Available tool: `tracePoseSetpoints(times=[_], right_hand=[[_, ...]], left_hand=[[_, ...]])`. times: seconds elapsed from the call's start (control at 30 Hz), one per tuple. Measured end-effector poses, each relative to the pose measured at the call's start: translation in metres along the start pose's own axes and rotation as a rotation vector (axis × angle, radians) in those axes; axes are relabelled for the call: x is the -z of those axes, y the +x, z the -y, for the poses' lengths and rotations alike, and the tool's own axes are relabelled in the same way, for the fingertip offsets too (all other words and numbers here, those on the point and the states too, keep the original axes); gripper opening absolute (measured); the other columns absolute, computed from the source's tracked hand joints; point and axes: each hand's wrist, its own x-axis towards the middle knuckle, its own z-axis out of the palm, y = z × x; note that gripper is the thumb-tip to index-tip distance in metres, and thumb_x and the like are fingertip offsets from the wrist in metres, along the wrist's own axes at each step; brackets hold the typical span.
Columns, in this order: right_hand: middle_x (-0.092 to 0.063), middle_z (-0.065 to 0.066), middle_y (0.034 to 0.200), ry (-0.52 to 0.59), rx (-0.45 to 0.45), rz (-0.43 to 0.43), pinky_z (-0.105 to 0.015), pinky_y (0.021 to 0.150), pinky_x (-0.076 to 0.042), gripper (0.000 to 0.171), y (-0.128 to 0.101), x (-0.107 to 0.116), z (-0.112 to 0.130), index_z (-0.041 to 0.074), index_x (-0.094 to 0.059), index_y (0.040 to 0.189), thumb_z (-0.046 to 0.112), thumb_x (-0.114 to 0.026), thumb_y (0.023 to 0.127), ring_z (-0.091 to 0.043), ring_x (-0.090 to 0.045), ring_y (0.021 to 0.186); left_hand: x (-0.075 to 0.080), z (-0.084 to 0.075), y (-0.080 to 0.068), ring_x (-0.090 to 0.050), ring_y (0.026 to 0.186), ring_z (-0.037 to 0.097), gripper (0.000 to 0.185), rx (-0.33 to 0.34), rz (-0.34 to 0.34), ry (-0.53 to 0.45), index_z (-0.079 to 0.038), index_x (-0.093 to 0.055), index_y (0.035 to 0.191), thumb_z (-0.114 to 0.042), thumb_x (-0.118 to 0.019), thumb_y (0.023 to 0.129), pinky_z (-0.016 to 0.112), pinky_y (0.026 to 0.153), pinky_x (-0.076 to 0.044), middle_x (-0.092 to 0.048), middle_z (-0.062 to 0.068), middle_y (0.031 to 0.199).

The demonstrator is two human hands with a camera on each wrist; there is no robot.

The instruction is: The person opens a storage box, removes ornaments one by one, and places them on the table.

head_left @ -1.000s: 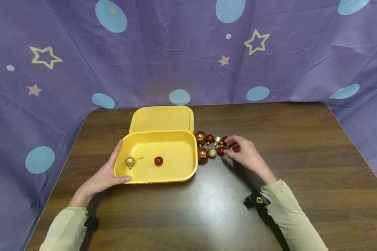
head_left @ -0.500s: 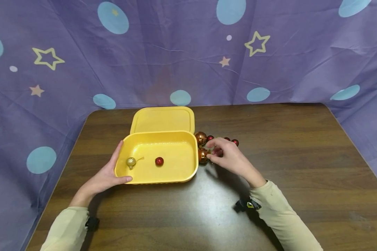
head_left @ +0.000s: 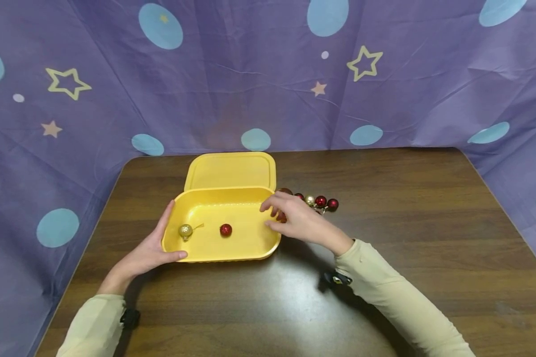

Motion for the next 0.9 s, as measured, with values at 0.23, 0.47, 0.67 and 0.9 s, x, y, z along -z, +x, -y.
tracePoseSetpoints(times=[0.23, 0.47, 0.67, 0.9], right_hand=[[-0.061, -0.011, 0.109, 0.033, 0.034, 0.101, -0.025, 0.076, -0.051, 0.024, 0.023, -0.014, 0.0, 0.0, -0.065, 0.109, 0.007, -0.068, 0.086, -0.02, -0.062, 0.087], [-0.061, -0.009, 0.112, 0.013, 0.045, 0.188, -0.024, 0.079, -0.049, 0.029, 0.042, -0.035, -0.001, 0.001, -0.065, 0.114, 0.006, -0.068, 0.085, -0.02, -0.06, 0.092], [-0.061, -0.008, 0.117, -0.054, 0.002, 0.289, -0.024, 0.083, -0.046, 0.036, 0.048, -0.047, 0.001, 0.004, -0.063, 0.121, 0.011, -0.069, 0.087, -0.019, -0.06, 0.097], [-0.061, -0.006, 0.12, -0.069, -0.025, 0.316, -0.023, 0.083, -0.047, 0.042, 0.052, -0.053, 0.003, 0.006, -0.06, 0.127, 0.013, -0.069, 0.087, -0.017, -0.06, 0.097]], left_hand=[[-0.001, 0.0, 0.0, -0.002, 0.14, 0.031, 0.12, 0.008, -0.005, 0.011, -0.02, 0.009, 0.156, -0.002, -0.08, 0.075, 0.005, 0.101, -0.015, 0.011, 0.015, 0.159], [0.0, 0.002, -0.001, -0.001, 0.141, 0.031, 0.12, 0.021, -0.009, 0.024, -0.025, 0.008, 0.156, -0.003, -0.079, 0.076, 0.005, 0.101, -0.014, 0.011, 0.014, 0.159], [-0.001, 0.002, -0.002, 0.0, 0.141, 0.031, 0.121, 0.017, -0.011, 0.033, -0.022, 0.008, 0.156, -0.004, -0.08, 0.075, 0.006, 0.101, -0.014, 0.011, 0.015, 0.159], [0.0, -0.001, 0.0, -0.002, 0.14, 0.033, 0.12, 0.009, -0.007, 0.025, -0.017, 0.008, 0.155, -0.002, -0.08, 0.075, 0.005, 0.1, -0.016, 0.011, 0.016, 0.159]])
